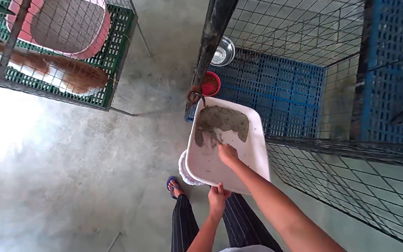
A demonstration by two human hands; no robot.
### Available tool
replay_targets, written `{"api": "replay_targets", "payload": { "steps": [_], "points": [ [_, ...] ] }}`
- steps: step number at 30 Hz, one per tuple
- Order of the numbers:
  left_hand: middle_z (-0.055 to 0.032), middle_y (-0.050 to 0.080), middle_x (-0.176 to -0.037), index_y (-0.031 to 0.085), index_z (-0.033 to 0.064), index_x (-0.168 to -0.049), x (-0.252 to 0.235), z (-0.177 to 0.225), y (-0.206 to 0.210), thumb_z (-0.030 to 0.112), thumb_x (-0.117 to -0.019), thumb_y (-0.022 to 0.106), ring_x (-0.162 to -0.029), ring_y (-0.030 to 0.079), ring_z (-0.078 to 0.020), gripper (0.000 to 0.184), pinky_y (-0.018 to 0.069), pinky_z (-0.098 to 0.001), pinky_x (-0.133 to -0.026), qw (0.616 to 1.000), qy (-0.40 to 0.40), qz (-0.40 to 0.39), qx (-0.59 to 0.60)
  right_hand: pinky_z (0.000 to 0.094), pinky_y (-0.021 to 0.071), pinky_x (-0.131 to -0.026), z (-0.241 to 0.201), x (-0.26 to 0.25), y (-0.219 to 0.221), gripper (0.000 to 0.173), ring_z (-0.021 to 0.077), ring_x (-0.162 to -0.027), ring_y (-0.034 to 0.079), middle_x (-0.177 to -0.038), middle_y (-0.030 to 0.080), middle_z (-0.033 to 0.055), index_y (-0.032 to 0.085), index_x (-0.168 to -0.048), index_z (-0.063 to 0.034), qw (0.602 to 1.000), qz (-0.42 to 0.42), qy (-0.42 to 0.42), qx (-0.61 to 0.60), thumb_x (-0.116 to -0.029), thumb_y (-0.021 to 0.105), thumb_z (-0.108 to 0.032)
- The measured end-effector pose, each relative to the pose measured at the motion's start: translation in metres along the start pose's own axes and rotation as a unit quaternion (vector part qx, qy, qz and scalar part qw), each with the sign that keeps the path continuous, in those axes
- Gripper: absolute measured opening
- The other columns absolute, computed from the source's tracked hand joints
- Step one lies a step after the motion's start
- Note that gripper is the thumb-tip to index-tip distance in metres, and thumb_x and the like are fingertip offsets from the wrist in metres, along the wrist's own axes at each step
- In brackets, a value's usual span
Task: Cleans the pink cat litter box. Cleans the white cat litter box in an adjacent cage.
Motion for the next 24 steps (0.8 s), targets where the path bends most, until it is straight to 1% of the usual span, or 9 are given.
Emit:
{"api": "replay_targets", "payload": {
  "steps": [3,5,8,11,14,17,19,21,24],
  "points": [
    [-0.0236,0.070,-0.103,0.053,-0.0135,-0.126,-0.005,0.001,-0.005,0.019,-0.1117,0.044,-0.084,0.073,-0.0213,0.037,0.0617,-0.0352,-0.079,1.000,-0.002,-0.001,-0.001,0.0610,0.0511,-0.099,0.014,0.045,0.023,0.051,0.0480,-0.121,0.062,-0.135,0.060,0.0306,0.039,-0.160,-0.0121,0.999,-0.031,0.000,0.018,-0.1092,0.039,-0.011],
    [-0.0236,0.070,-0.104,0.053,-0.0132,-0.127,-0.005,0.005,-0.009,0.018,-0.1119,0.043,-0.084,0.073,-0.0213,0.036,0.0616,-0.0352,-0.079,1.000,-0.006,-0.004,-0.005,0.0593,0.0518,-0.099,0.016,0.049,0.035,0.054,0.0475,-0.121,0.062,-0.139,0.057,0.0310,0.034,-0.162,-0.0145,0.999,-0.033,0.006,0.021,-0.1088,0.039,-0.009],
    [-0.0226,0.070,-0.103,0.052,-0.0128,-0.127,0.000,-0.002,-0.008,0.018,-0.1119,0.043,-0.083,0.073,-0.0206,0.036,0.0618,-0.0346,-0.079,1.000,-0.014,-0.002,-0.001,0.0609,0.0500,-0.101,0.008,-0.013,0.006,0.049,0.0479,-0.125,0.060,-0.139,0.057,0.0312,0.040,-0.157,-0.0066,1.000,0.009,0.004,-0.005,-0.1083,0.041,-0.009],
    [-0.0215,0.070,-0.100,0.052,-0.0129,-0.126,-0.002,-0.009,-0.010,0.018,-0.1117,0.043,-0.082,0.073,-0.0196,0.035,0.0619,-0.0339,-0.078,1.000,-0.007,-0.001,0.004,0.0618,0.0461,-0.107,0.007,-0.078,-0.036,0.048,0.0465,-0.133,0.055,-0.145,0.055,0.0291,0.043,-0.156,-0.0055,0.999,0.032,0.003,-0.027,-0.1081,0.042,-0.010],
    [-0.0202,0.070,-0.099,0.053,-0.0128,-0.124,0.000,-0.003,-0.010,0.016,-0.1112,0.045,-0.082,0.073,-0.0178,0.033,0.0618,-0.0325,-0.078,1.000,0.000,0.002,0.011,0.0606,0.0398,-0.114,0.007,-0.105,-0.065,0.042,0.0440,-0.139,0.050,-0.148,0.053,0.0286,0.050,-0.149,0.0002,0.995,0.029,-0.018,-0.095,-0.1091,0.041,-0.011],
    [-0.0216,0.070,-0.101,0.052,-0.0129,-0.126,-0.005,-0.001,-0.011,0.017,-0.1114,0.044,-0.083,0.073,-0.0195,0.035,0.0614,-0.0341,-0.079,1.000,-0.001,-0.003,0.007,0.0620,0.0423,-0.109,0.020,-0.055,-0.063,0.041,0.0440,-0.132,0.056,-0.141,0.059,0.0272,0.056,-0.146,-0.0041,0.993,0.026,-0.038,-0.112,-0.1110,0.038,-0.017],
    [-0.0211,0.070,-0.099,0.052,-0.0128,-0.126,-0.004,0.000,-0.010,0.018,-0.1113,0.045,-0.081,0.072,-0.0191,0.035,0.0614,-0.0338,-0.077,1.000,-0.008,-0.007,0.014,0.0645,0.0461,-0.104,0.023,0.009,-0.036,0.044,0.0454,-0.126,0.060,-0.135,0.063,0.0260,0.052,-0.152,-0.0121,0.997,-0.002,-0.036,-0.061,-0.1124,0.036,-0.022],
    [-0.0212,0.070,-0.099,0.052,-0.0127,-0.127,-0.001,0.000,-0.009,0.018,-0.1112,0.045,-0.080,0.072,-0.0189,0.035,0.0613,-0.0336,-0.076,1.000,-0.013,-0.008,0.023,0.0639,0.0489,-0.100,0.017,0.059,0.000,0.046,0.0467,-0.121,0.063,-0.132,0.065,0.0268,0.045,-0.158,-0.0188,0.999,-0.038,-0.038,-0.009,-0.1125,0.036,-0.022],
    [-0.0220,0.068,-0.102,0.050,-0.0126,-0.129,-0.001,0.003,-0.004,0.015,-0.1112,0.044,-0.082,0.071,-0.0195,0.034,0.0609,-0.0341,-0.077,0.999,-0.011,-0.005,0.031,0.0616,0.0519,-0.096,-0.002,0.062,0.031,0.053,0.0502,-0.117,0.063,-0.138,0.057,0.0322,0.036,-0.162,-0.0175,0.997,-0.045,-0.036,0.043,-0.1096,0.038,-0.011]
  ]
}}
Point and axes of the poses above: each hand's wrist, its own x-axis away from the middle knuckle, its own y-axis out of the palm, z = x × y, the point moved 9 cm from there along -x, towards the middle knuckle
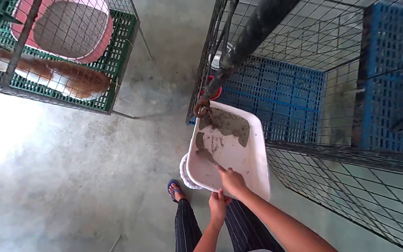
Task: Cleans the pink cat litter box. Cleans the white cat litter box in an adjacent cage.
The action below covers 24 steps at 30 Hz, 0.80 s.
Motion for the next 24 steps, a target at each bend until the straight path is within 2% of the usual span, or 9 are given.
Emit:
{"api": "replay_targets", "payload": {
  "steps": [3,6,9,12,16,19,21,22,24],
  "points": [
    [-0.0226,0.070,-0.103,0.049,-0.0123,-0.131,0.003,-0.007,0.003,0.016,-0.1114,0.044,-0.083,0.073,-0.0211,0.035,0.0613,-0.0351,-0.079,1.000,-0.013,-0.010,-0.009,0.0614,0.0513,-0.098,-0.011,-0.066,-0.031,0.053,0.0499,-0.122,0.061,-0.139,0.057,0.0329,0.035,-0.161,-0.0089,0.999,0.051,0.009,-0.017,-0.1077,0.040,-0.007],
    [-0.0208,0.071,-0.099,0.051,-0.0123,-0.128,0.001,-0.009,0.004,0.016,-0.1111,0.045,-0.081,0.073,-0.0191,0.033,0.0616,-0.0331,-0.078,1.000,-0.019,-0.009,-0.008,0.0601,0.0498,-0.102,-0.015,-0.115,-0.071,0.047,0.0452,-0.128,0.060,-0.140,0.060,0.0277,0.046,-0.155,-0.0089,0.997,0.066,0.026,-0.023,-0.1077,0.041,-0.011],
    [-0.0213,0.071,-0.099,0.051,-0.0129,-0.127,0.000,-0.010,0.000,0.016,-0.1109,0.045,-0.081,0.073,-0.0189,0.034,0.0613,-0.0331,-0.078,1.000,-0.024,0.004,-0.016,0.0631,0.0489,-0.101,-0.004,-0.074,-0.055,0.049,0.0484,-0.126,0.059,-0.139,0.058,0.0302,0.042,-0.158,-0.0120,0.999,0.041,0.020,-0.018,-0.1093,0.039,-0.012],
    [-0.0218,0.070,-0.101,0.050,-0.0128,-0.128,0.002,-0.005,0.000,0.015,-0.1110,0.045,-0.081,0.072,-0.0191,0.033,0.0609,-0.0328,-0.078,1.000,-0.025,0.001,-0.013,0.0589,0.0512,-0.099,-0.002,-0.039,-0.025,0.056,0.0473,-0.124,0.060,-0.140,0.056,0.0303,0.033,-0.162,-0.0135,1.000,0.014,0.023,-0.003,-0.1077,0.040,-0.007],
    [-0.0204,0.070,-0.096,0.048,-0.0129,-0.128,0.007,-0.013,-0.001,0.014,-0.1111,0.044,-0.078,0.072,-0.0180,0.032,0.0613,-0.0320,-0.075,1.000,-0.027,0.005,0.006,0.0611,0.0495,-0.102,-0.007,-0.114,-0.070,0.049,0.0468,-0.129,0.059,-0.141,0.057,0.0298,0.042,-0.156,-0.0061,0.996,0.068,0.031,-0.050,-0.1073,0.042,-0.008],
    [-0.0205,0.071,-0.096,0.048,-0.0127,-0.129,-0.002,-0.011,-0.009,0.016,-0.1116,0.042,-0.079,0.073,-0.0189,0.033,0.0619,-0.0328,-0.075,1.000,-0.011,0.003,0.004,0.0610,0.0436,-0.110,0.004,-0.163,-0.111,0.045,0.0447,-0.136,0.053,-0.146,0.054,0.0281,0.047,-0.153,-0.0038,0.985,0.096,0.011,-0.146,-0.1084,0.041,-0.009],
    [-0.0215,0.070,-0.098,0.047,-0.0127,-0.129,0.004,-0.012,-0.015,0.017,-0.1121,0.041,-0.080,0.073,-0.0197,0.035,0.0619,-0.0330,-0.076,1.000,-0.020,0.003,-0.005,0.0584,0.0398,-0.114,0.031,-0.160,-0.106,0.043,0.0424,-0.138,0.052,-0.148,0.054,0.0268,0.050,-0.152,-0.0039,0.972,0.085,-0.015,-0.221,-0.1106,0.038,-0.013],
    [-0.0215,0.070,-0.099,0.047,-0.0126,-0.130,0.002,-0.007,-0.014,0.018,-0.1124,0.041,-0.080,0.073,-0.0195,0.036,0.0618,-0.0330,-0.076,1.000,-0.018,0.001,-0.012,0.0581,0.0404,-0.112,0.041,-0.145,-0.105,0.043,0.0417,-0.135,0.054,-0.146,0.055,0.0262,0.051,-0.151,-0.0048,0.968,0.078,-0.026,-0.238,-0.1115,0.037,-0.015],
    [-0.0216,0.070,-0.098,0.046,-0.0124,-0.131,0.004,-0.005,-0.011,0.019,-0.1127,0.039,-0.080,0.073,-0.0198,0.037,0.0618,-0.0336,-0.075,1.000,-0.019,-0.004,-0.015,0.0608,0.0435,-0.108,0.063,-0.092,-0.087,0.043,0.0433,-0.129,0.058,-0.141,0.060,0.0260,0.052,-0.151,-0.0076,0.980,0.066,-0.028,-0.185,-0.1127,0.037,-0.019]
  ]
}}
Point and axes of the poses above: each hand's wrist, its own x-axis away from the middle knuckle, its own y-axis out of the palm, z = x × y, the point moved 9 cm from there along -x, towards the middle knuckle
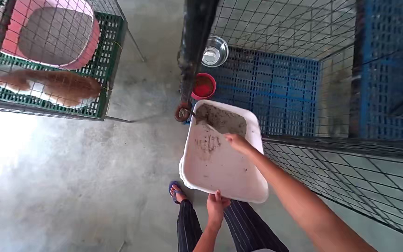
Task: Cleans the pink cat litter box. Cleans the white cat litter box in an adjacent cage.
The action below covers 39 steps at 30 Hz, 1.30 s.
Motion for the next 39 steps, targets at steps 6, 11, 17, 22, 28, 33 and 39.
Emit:
{"api": "replay_targets", "payload": {
  "steps": [6,11,17,22,28,33,39],
  "points": [
    [-0.0214,0.069,-0.101,0.043,-0.0096,-0.135,-0.001,-0.003,-0.003,0.019,-0.1133,0.036,-0.081,0.072,-0.0220,0.037,0.0609,-0.0361,-0.072,1.000,0.009,0.003,-0.002,0.0646,0.0499,-0.098,0.037,0.045,0.047,0.049,0.0515,-0.122,0.061,-0.136,0.058,0.0334,0.041,-0.159,-0.0119,0.983,-0.004,0.076,0.164,-0.1101,0.038,-0.013],
    [-0.0217,0.068,-0.102,0.042,-0.0095,-0.136,-0.007,-0.006,-0.009,0.018,-0.1132,0.036,-0.081,0.072,-0.0225,0.036,0.0609,-0.0370,-0.072,1.000,0.013,0.006,0.006,0.0615,0.0410,-0.112,0.022,-0.055,-0.013,0.043,0.0470,-0.137,0.051,-0.147,0.052,0.0309,0.048,-0.150,0.0017,0.995,0.036,0.063,0.075,-0.1087,0.042,-0.009],
    [-0.0231,0.068,-0.105,0.043,-0.0090,-0.137,-0.002,-0.003,-0.003,0.020,-0.1132,0.038,-0.083,0.072,-0.0236,0.038,0.0607,-0.0377,-0.074,1.000,0.004,0.006,0.001,0.0651,0.0429,-0.108,0.078,0.038,-0.011,0.045,0.0482,-0.129,0.058,-0.139,0.061,0.0288,0.049,-0.154,-0.0115,0.997,0.009,0.057,0.060,-0.1124,0.037,-0.020],
    [-0.0207,0.069,-0.099,0.043,-0.0076,-0.135,-0.004,-0.008,-0.003,0.020,-0.1135,0.036,-0.078,0.071,-0.0217,0.036,0.0598,-0.0357,-0.069,1.000,-0.002,0.016,-0.002,0.0657,0.0488,-0.099,0.079,0.027,0.027,0.050,0.0532,-0.124,0.058,-0.139,0.056,0.0342,0.040,-0.159,-0.0109,0.982,0.009,0.104,0.155,-0.1087,0.041,-0.009],
    [-0.0206,0.068,-0.101,0.042,-0.0072,-0.136,-0.004,-0.010,-0.004,0.020,-0.1132,0.037,-0.080,0.072,-0.0221,0.035,0.0605,-0.0364,-0.071,1.000,0.004,0.015,0.010,0.0621,0.0443,-0.106,0.098,-0.047,-0.050,0.043,0.0448,-0.130,0.056,-0.145,0.054,0.0291,0.050,-0.151,-0.0054,0.992,0.038,0.105,-0.060,-0.1109,0.041,-0.017],
    [-0.0212,0.068,-0.102,0.040,-0.0073,-0.138,-0.002,-0.004,-0.002,0.020,-0.1135,0.036,-0.080,0.071,-0.0218,0.037,0.0601,-0.0362,-0.071,1.000,-0.004,0.014,0.011,0.0611,0.0413,-0.111,0.130,0.064,-0.031,0.043,0.0433,-0.131,0.058,-0.142,0.060,0.0255,0.051,-0.153,-0.0117,0.997,-0.006,0.073,0.016,-0.1128,0.038,-0.019],
    [-0.0206,0.067,-0.100,0.042,-0.0078,-0.136,-0.003,-0.005,-0.002,0.021,-0.1138,0.034,-0.076,0.069,-0.0213,0.037,0.0585,-0.0357,-0.066,0.999,0.013,0.034,-0.019,0.0688,0.0466,-0.100,0.143,0.054,0.009,0.050,0.0552,-0.125,0.057,-0.137,0.057,0.0359,0.042,-0.158,-0.0114,0.979,0.005,0.132,0.157,-0.1080,0.042,-0.008]
  ]
}}
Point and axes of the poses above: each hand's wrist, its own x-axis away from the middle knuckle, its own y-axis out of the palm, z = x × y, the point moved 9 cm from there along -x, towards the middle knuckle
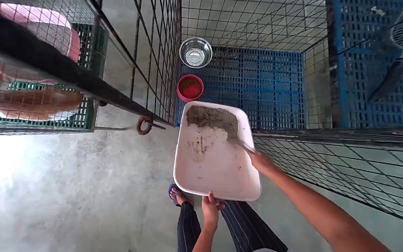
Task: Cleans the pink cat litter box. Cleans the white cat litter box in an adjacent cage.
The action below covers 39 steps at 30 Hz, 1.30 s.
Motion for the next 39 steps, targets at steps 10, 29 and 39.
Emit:
{"api": "replay_targets", "payload": {
  "steps": [10,29,39],
  "points": [
    [-0.0180,0.067,-0.086,0.055,-0.0104,-0.120,-0.015,0.020,-0.035,0.003,-0.1005,0.061,-0.064,0.066,-0.0169,0.025,0.0584,-0.0304,-0.060,0.994,0.046,0.089,0.049,0.0549,0.0529,-0.087,0.023,-0.025,-0.031,0.047,0.0401,-0.098,0.067,-0.124,0.065,0.0276,0.039,-0.161,-0.0166,0.973,0.027,-0.043,-0.223,-0.1135,0.035,-0.017],
    [-0.0300,0.067,-0.115,0.059,-0.0035,-0.134,-0.052,0.154,-0.072,0.028,-0.1131,0.038,-0.111,0.064,-0.0436,0.043,0.0469,-0.0606,-0.098,0.917,0.150,0.138,-0.343,0.0627,0.0446,-0.108,0.035,0.002,-0.001,0.056,0.0494,-0.131,0.055,-0.142,0.054,0.0343,0.046,-0.149,0.0049,0.972,0.087,0.035,-0.215,-0.1054,0.060,-0.026],
    [-0.0309,0.065,-0.123,0.062,-0.0062,-0.129,-0.043,0.158,-0.107,0.029,-0.1141,0.033,-0.120,0.061,-0.0435,0.048,0.0432,-0.0603,-0.104,0.920,0.160,0.176,-0.313,0.0524,0.0467,-0.102,0.041,0.024,0.013,0.043,0.0409,-0.117,0.059,-0.127,0.058,0.0331,0.046,-0.140,0.0112,0.897,0.144,0.011,-0.417,-0.1013,0.057,-0.004]
  ]
}}
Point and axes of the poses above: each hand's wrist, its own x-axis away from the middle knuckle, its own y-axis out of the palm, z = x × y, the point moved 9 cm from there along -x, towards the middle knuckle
